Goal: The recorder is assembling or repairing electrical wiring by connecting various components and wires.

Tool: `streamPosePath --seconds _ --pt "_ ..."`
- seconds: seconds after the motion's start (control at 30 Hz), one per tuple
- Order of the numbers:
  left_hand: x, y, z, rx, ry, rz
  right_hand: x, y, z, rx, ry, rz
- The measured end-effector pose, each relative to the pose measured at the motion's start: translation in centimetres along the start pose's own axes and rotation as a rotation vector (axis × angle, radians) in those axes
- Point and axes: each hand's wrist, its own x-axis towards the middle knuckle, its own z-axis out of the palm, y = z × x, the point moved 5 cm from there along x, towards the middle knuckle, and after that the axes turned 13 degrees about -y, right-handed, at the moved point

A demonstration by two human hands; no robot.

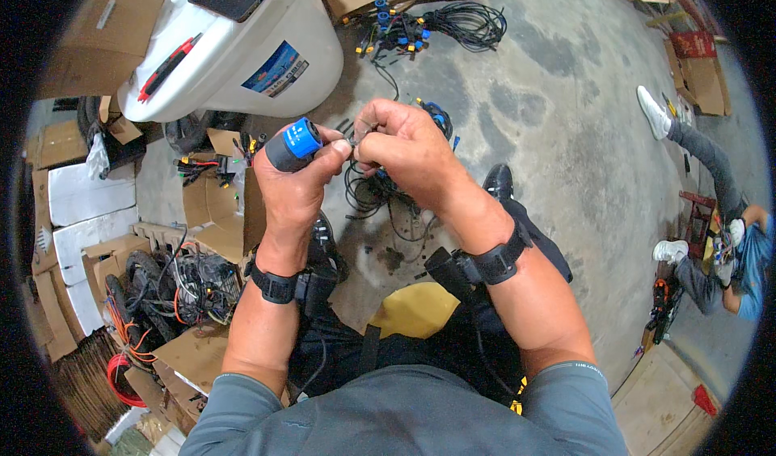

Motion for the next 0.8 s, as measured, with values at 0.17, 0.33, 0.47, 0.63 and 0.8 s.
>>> streamPosePath --seconds 0.17,0.33,0.47,0.63,0.8 --pt "0.2 0.3 -0.3 0.071 -0.021 0.041 -0.2 0.0 -0.3 0.025 -0.083 0.028" --pt "0.4 -0.4 -0.6 0.029 -0.05 -0.048 -0.5 0.0 -0.3 0.069 -0.085 0.035" --pt "0.9 -0.8 -1.2 -0.023 -0.04 -0.067 -0.7 -0.2 -0.6 0.147 -0.154 0.0" --pt "1.2 -2.0 -1.9 -0.245 0.04 -0.102 -1.3 -1.4 -2.3 0.146 0.135 -0.015" --pt "1.2 -2.6 -1.2 -0.319 0.053 -0.146 -0.4 -1.2 -1.6 -0.051 0.129 -0.006"
